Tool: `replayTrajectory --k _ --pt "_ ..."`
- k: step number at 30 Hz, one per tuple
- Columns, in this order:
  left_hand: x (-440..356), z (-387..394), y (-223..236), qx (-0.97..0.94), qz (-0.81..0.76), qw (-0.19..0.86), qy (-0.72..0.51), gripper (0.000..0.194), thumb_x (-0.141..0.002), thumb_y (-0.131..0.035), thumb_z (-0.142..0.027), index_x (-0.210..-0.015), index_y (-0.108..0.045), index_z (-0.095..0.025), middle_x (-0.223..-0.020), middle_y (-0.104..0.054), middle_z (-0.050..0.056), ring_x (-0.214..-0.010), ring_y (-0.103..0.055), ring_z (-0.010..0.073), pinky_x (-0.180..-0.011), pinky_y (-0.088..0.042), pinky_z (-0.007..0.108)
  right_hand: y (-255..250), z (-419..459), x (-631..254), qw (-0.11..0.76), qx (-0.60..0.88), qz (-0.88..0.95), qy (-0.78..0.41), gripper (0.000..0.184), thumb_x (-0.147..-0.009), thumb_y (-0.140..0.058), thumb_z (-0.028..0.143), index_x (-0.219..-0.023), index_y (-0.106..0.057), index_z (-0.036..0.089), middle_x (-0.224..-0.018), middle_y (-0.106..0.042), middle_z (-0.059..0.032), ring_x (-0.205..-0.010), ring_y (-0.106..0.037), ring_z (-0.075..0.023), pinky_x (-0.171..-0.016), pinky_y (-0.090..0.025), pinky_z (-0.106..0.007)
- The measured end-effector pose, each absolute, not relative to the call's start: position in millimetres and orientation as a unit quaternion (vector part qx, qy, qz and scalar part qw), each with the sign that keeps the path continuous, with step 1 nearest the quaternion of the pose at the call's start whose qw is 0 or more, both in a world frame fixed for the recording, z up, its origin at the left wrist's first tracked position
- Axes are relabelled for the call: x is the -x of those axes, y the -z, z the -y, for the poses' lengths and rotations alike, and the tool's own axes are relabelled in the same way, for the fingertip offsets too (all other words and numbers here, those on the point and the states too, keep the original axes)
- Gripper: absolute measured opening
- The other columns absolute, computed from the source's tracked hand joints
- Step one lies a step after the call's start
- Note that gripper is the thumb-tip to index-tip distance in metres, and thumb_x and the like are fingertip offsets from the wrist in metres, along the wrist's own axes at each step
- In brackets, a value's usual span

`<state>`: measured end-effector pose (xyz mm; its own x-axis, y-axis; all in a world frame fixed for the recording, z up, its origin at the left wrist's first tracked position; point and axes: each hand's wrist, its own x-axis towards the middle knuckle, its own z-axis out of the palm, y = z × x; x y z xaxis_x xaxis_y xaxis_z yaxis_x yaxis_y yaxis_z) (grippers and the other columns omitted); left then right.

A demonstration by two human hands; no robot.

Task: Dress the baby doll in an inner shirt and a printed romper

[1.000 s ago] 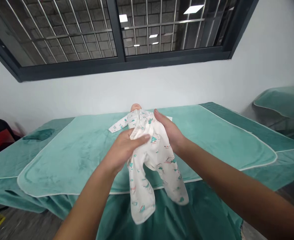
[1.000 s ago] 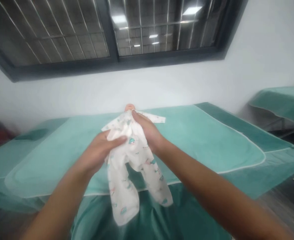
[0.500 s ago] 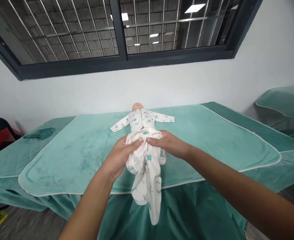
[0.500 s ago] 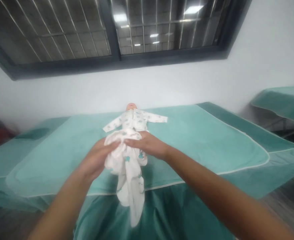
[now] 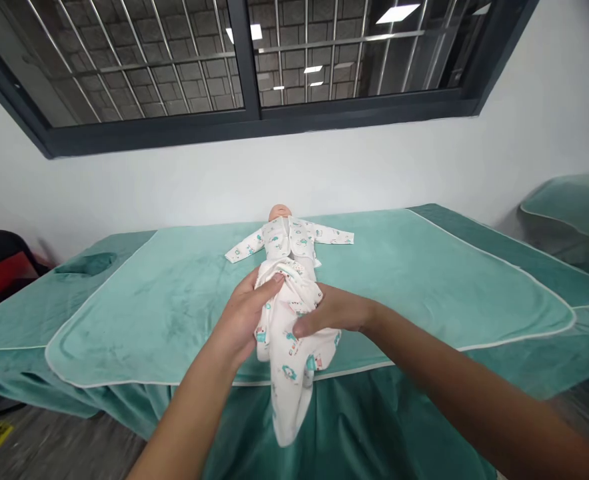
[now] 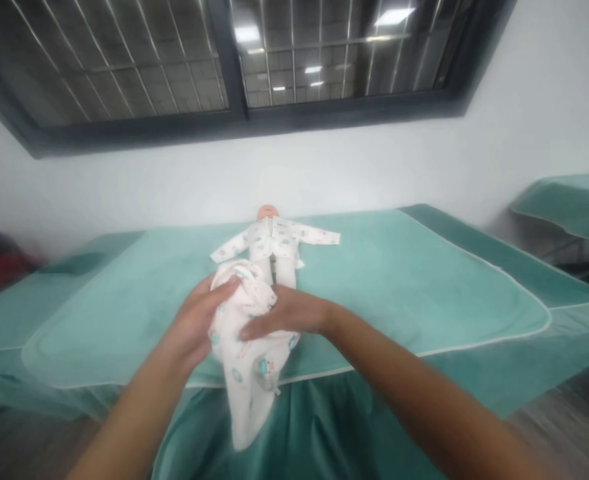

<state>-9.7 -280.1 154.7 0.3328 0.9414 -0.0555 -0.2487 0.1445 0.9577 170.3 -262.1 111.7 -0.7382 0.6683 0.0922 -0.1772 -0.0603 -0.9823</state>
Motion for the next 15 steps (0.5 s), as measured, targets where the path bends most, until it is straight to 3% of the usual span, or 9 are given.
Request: replayTrajectory --k 5,9,12,15 --pt "26.0 284.0 -142.3 -0.535 -0.362 0.697 -0.312 0.063 -0.069 -0.086 -0.03 -0.126 -0.063 -0.018 -0.108 -0.074 0.01 -0.095 -0.07 0.0261 -0.08 -0.055 0.032 -106.5 259.6 -167.6 0.467 0.234 0.515 -0.68 0.04 -0.081 -0.077 0.041 -0.112 -0.07 0.017 -0.101 -0.074 -0.0071 -0.093 -0.07 -0.0213 -0.086 -0.054 -0.034" --pt "35.7 287.4 -128.3 -0.549 -0.347 0.724 -0.232 0.063 -0.064 -0.088 -0.025 -0.122 -0.067 -0.015 -0.107 -0.075 0.01 -0.096 -0.069 0.0268 -0.079 -0.054 0.031 -86.1 263.4 -159.9 0.509 0.252 0.415 -0.71 0.047 -0.083 -0.071 0.052 -0.112 -0.069 0.015 -0.096 -0.074 -0.0095 -0.087 -0.07 -0.023 -0.082 -0.055 -0.037" --pt "34.4 285.8 -112.9 -0.474 -0.362 0.732 -0.329 0.054 -0.068 -0.085 -0.026 -0.118 -0.067 -0.014 -0.105 -0.075 0.011 -0.098 -0.07 0.0279 -0.083 -0.054 0.032 -65.9 274.3 -152.9 0.498 0.261 0.367 -0.741 0.055 -0.082 -0.07 0.059 -0.112 -0.067 0.014 -0.099 -0.073 -0.0113 -0.09 -0.069 -0.0239 -0.082 -0.055 -0.036" --pt "26.7 280.9 -100.1 -0.397 -0.38 0.707 -0.446 0.04 -0.07 -0.082 -0.027 -0.105 -0.069 -0.012 -0.1 -0.076 0.011 -0.093 -0.071 0.0271 -0.08 -0.055 0.031 -52.8 287.0 -147.8 0.428 0.246 0.426 -0.758 0.055 -0.073 -0.081 0.051 -0.113 -0.068 0.017 -0.105 -0.072 -0.0097 -0.096 -0.068 -0.0233 -0.081 -0.054 -0.032"
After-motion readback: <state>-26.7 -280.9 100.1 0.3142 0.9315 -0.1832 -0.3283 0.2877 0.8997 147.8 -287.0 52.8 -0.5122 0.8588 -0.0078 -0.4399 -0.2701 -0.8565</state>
